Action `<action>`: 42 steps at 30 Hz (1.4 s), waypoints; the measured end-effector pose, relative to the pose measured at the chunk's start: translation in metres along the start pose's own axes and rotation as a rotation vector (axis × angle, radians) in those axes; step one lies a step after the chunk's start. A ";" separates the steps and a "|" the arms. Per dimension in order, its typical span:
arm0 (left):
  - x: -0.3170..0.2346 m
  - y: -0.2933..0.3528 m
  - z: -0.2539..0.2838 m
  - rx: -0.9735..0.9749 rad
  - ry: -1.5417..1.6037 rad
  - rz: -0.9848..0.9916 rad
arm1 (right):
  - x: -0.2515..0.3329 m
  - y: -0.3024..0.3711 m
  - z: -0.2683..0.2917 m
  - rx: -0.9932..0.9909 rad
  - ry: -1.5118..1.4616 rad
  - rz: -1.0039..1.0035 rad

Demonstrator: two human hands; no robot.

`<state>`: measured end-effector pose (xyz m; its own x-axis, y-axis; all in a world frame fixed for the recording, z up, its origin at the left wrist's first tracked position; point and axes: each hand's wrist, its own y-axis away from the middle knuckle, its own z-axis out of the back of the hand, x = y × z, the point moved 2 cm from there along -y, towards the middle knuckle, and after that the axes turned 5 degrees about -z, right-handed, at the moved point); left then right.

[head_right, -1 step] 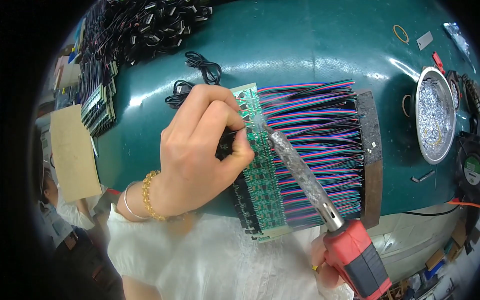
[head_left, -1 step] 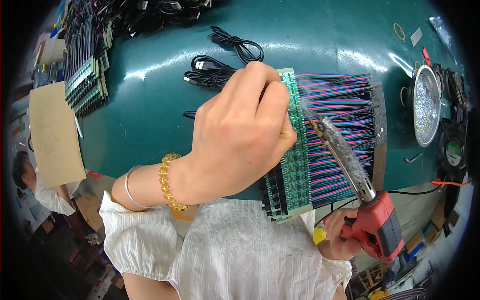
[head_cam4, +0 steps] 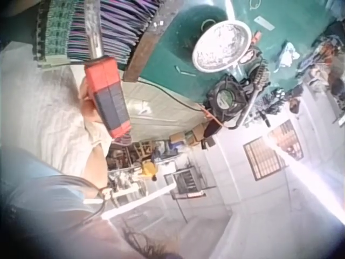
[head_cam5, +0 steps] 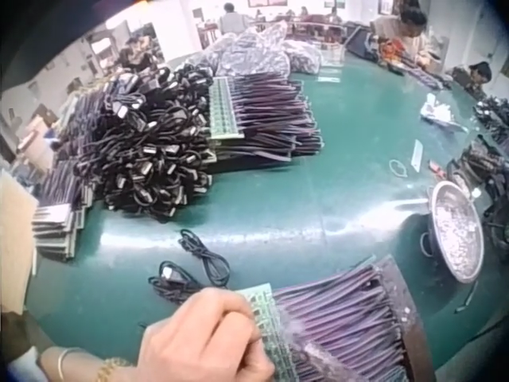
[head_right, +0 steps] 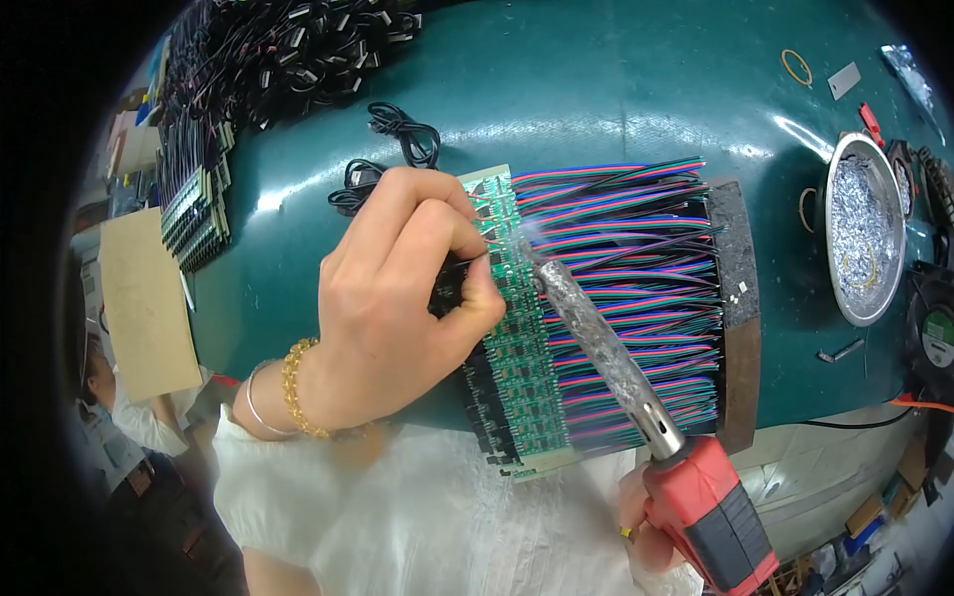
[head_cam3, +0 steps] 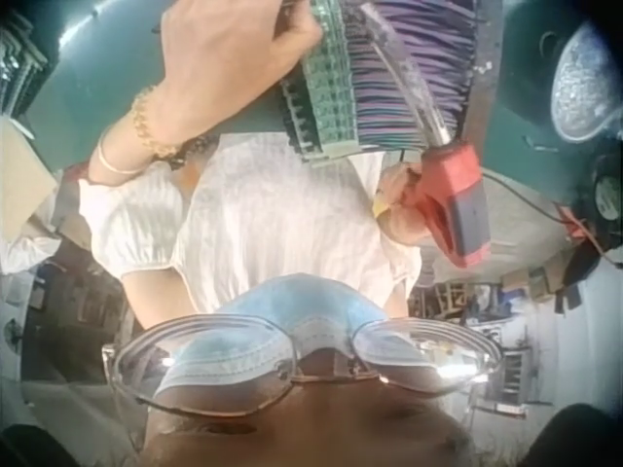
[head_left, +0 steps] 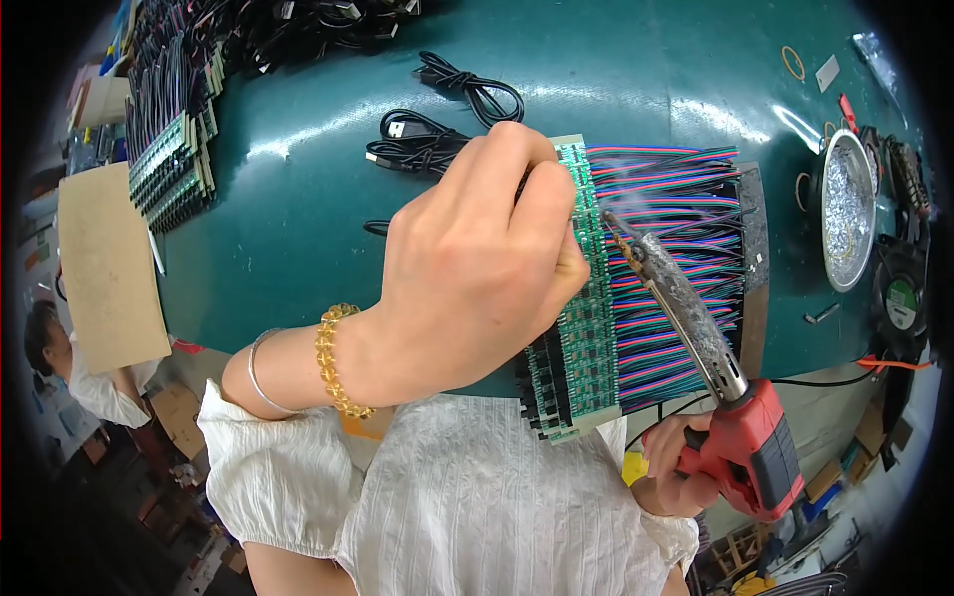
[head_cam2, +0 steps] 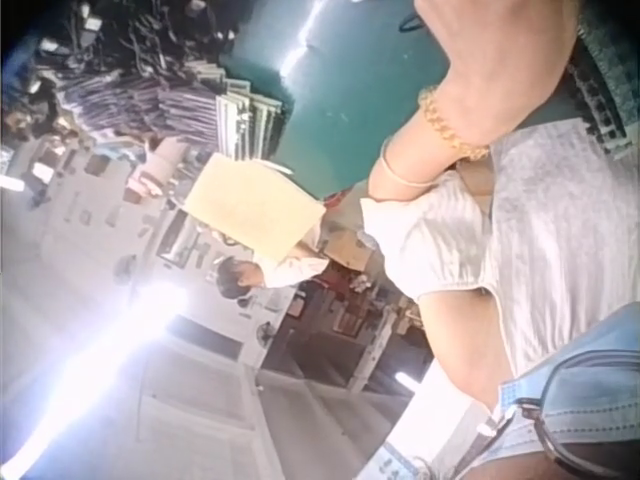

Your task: The person solders multiple wires from a wire bundle to a long circuit board strip using a soldering iron.

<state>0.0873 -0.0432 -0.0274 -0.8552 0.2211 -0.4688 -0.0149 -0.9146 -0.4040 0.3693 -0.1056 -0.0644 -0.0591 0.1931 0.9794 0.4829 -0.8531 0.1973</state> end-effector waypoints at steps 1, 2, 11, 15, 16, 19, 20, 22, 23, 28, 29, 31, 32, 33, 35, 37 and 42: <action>0.000 0.000 0.000 -0.002 -0.001 0.000 | 0.002 0.000 -0.001 -0.027 0.005 0.024; 0.001 0.001 0.000 -0.009 -0.001 -0.005 | -0.002 0.002 0.002 -0.026 0.006 0.026; 0.002 0.001 0.006 0.032 0.008 -0.041 | 0.023 -0.010 -0.024 -0.244 -0.077 -0.168; 0.004 0.001 0.020 0.226 0.174 0.041 | 0.022 -0.010 -0.022 -0.227 -0.128 -0.152; 0.003 -0.002 0.025 0.245 0.189 0.015 | 0.022 -0.009 -0.022 -0.207 -0.149 -0.140; 0.004 -0.002 0.026 0.211 0.227 0.001 | -0.002 -0.001 -0.015 -0.241 -0.272 0.080; 0.005 -0.002 0.025 0.211 0.225 0.000 | -0.002 -0.003 -0.014 -0.241 -0.274 0.081; 0.006 0.000 0.023 0.205 0.199 -0.068 | 0.004 -0.014 -0.017 -0.063 -0.329 0.206; 0.005 0.000 0.023 0.205 0.198 -0.068 | 0.006 -0.012 -0.018 -0.063 -0.330 0.206; 0.005 -0.003 0.019 0.248 0.228 -0.097 | 0.015 -0.013 -0.025 -0.246 -0.190 0.040; 0.006 -0.004 0.019 0.248 0.228 -0.098 | 0.014 -0.012 -0.024 -0.246 -0.191 0.041; 0.006 -0.005 0.018 0.256 0.221 -0.100 | 0.011 -0.010 -0.022 -0.242 -0.177 0.063; 0.005 -0.005 0.018 0.256 0.221 -0.101 | 0.012 -0.010 -0.023 -0.243 -0.177 0.063; 0.004 -0.007 0.018 0.266 0.220 -0.070 | 0.013 -0.010 -0.024 -0.246 -0.185 0.054; 0.002 -0.007 0.017 0.276 0.215 -0.036 | 0.012 -0.010 -0.024 -0.245 -0.195 0.046; 0.000 -0.007 0.015 0.270 0.213 0.017 | 0.012 -0.010 -0.024 -0.210 -0.145 0.042; 0.000 -0.007 0.016 0.255 0.228 0.005 | 0.013 -0.008 -0.021 -0.208 -0.137 0.045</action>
<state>0.0786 -0.0425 -0.0120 -0.7182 0.2602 -0.6453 -0.1649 -0.9647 -0.2055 0.3458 -0.1061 -0.0520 0.0844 0.2048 0.9752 0.2916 -0.9409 0.1724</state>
